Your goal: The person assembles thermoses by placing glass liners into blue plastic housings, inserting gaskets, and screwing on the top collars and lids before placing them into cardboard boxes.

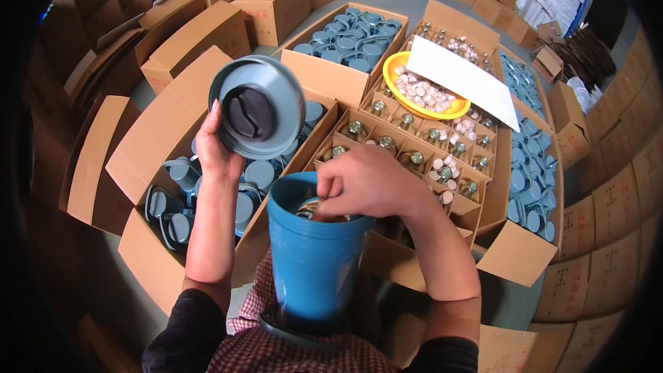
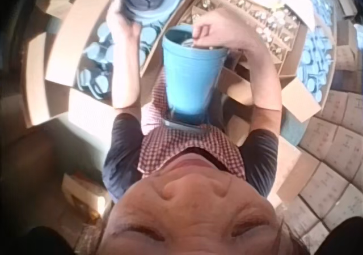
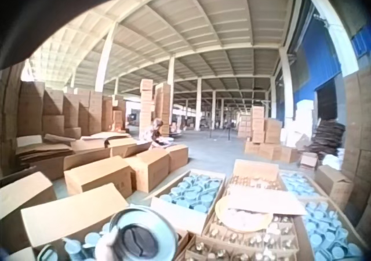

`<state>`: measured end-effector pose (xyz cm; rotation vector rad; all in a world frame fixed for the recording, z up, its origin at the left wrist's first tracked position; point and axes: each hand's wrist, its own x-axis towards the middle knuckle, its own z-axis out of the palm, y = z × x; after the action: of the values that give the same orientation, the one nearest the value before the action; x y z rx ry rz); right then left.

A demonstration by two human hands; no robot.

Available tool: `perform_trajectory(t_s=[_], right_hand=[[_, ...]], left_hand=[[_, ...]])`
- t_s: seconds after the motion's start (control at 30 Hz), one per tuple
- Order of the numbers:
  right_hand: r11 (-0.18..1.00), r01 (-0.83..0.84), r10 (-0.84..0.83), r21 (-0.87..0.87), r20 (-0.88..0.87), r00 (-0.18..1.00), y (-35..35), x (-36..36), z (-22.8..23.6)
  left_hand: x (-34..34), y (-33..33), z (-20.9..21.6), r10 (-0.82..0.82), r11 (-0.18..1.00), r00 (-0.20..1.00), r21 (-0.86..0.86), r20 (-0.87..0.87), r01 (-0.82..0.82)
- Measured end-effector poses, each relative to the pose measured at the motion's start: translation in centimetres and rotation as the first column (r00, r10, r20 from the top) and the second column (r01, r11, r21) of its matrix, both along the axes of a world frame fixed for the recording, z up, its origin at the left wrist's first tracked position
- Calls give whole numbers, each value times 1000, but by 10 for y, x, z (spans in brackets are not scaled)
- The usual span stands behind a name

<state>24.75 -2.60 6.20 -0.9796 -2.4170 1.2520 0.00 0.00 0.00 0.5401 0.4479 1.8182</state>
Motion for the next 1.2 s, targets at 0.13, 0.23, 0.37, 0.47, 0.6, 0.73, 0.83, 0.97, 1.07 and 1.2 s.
perform_trajectory(t_s=[0.13,0.23,0.37,0.47,0.6,0.73,0.83,0.97,1.07,1.2], right_hand=[[998,41,-46,-41,-129,991,-3,-2,-8],[939,228,-335,-258,-536,775,2,13,-39],[905,146,-425,-400,-873,240,0,6,-86],[953,13,-304,-304,-950,75,-7,-13,-100],[979,177,-106,-99,-994,31,-8,-14,-102],[958,280,-119,-67,-977,174,-21,-6,-91],[885,466,-181,3,-919,350,-39,-2,-78],[686,698,-276,207,-814,512,-63,-10,-56],[614,708,-251,349,-764,594,-64,-14,-51],[628,685,-232,368,-752,617,-55,-14,-67]], left_hand=[[18,-13,-11,346,938,890,89,-296,-335],[27,-35,-13,464,871,761,387,-453,-301],[34,-43,0,195,835,643,469,-741,288],[38,-42,6,133,784,610,460,-781,418],[37,-34,9,142,703,648,538,-748,466],[31,-32,10,357,543,581,669,-731,507],[27,-41,13,454,538,512,682,-730,495],[25,-68,50,496,693,105,465,-862,552],[37,-83,57,528,760,-108,411,-843,502],[38,-85,39,572,760,-79,491,-817,427]])
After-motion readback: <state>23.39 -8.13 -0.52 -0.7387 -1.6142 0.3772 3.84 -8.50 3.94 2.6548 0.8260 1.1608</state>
